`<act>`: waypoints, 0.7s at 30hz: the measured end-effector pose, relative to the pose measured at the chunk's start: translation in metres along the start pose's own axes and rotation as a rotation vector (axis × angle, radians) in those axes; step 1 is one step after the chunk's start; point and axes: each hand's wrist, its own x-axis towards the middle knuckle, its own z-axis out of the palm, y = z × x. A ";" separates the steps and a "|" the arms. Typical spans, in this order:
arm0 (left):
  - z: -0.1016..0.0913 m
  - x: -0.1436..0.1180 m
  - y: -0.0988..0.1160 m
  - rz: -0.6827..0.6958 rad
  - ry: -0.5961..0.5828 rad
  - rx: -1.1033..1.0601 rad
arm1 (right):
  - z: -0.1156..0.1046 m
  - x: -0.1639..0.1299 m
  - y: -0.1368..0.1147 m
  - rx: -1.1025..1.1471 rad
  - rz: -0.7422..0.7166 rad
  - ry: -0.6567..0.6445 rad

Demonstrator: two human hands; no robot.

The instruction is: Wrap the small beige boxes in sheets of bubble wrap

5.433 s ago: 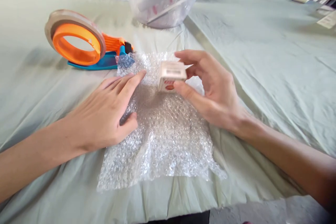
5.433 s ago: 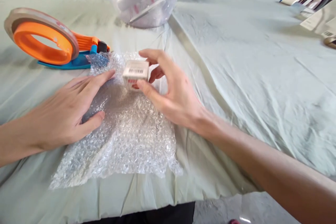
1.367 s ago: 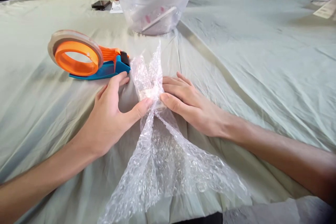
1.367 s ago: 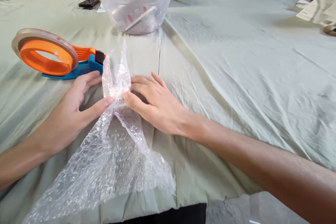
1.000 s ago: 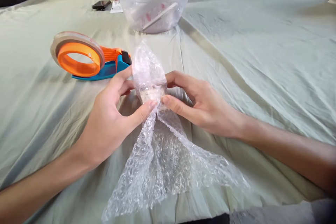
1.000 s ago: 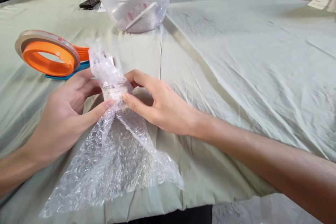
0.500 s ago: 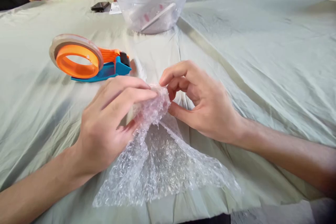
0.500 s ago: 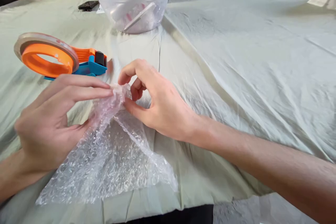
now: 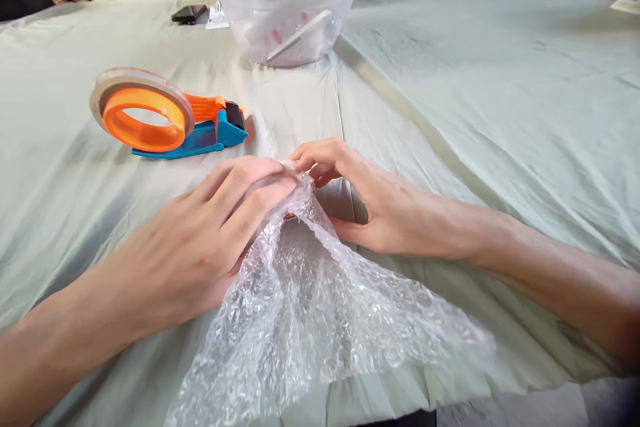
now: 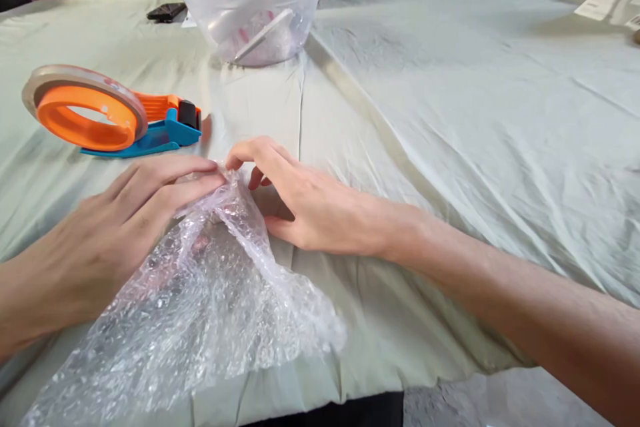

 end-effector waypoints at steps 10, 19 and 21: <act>0.011 -0.001 0.011 -0.058 0.199 0.022 | 0.009 0.000 0.000 0.025 -0.036 0.108; 0.013 0.004 0.021 -0.227 0.283 -0.246 | 0.002 0.004 -0.013 -0.001 -0.089 0.068; 0.013 0.005 0.024 -0.236 0.323 -0.278 | 0.002 0.004 -0.011 0.013 -0.116 0.053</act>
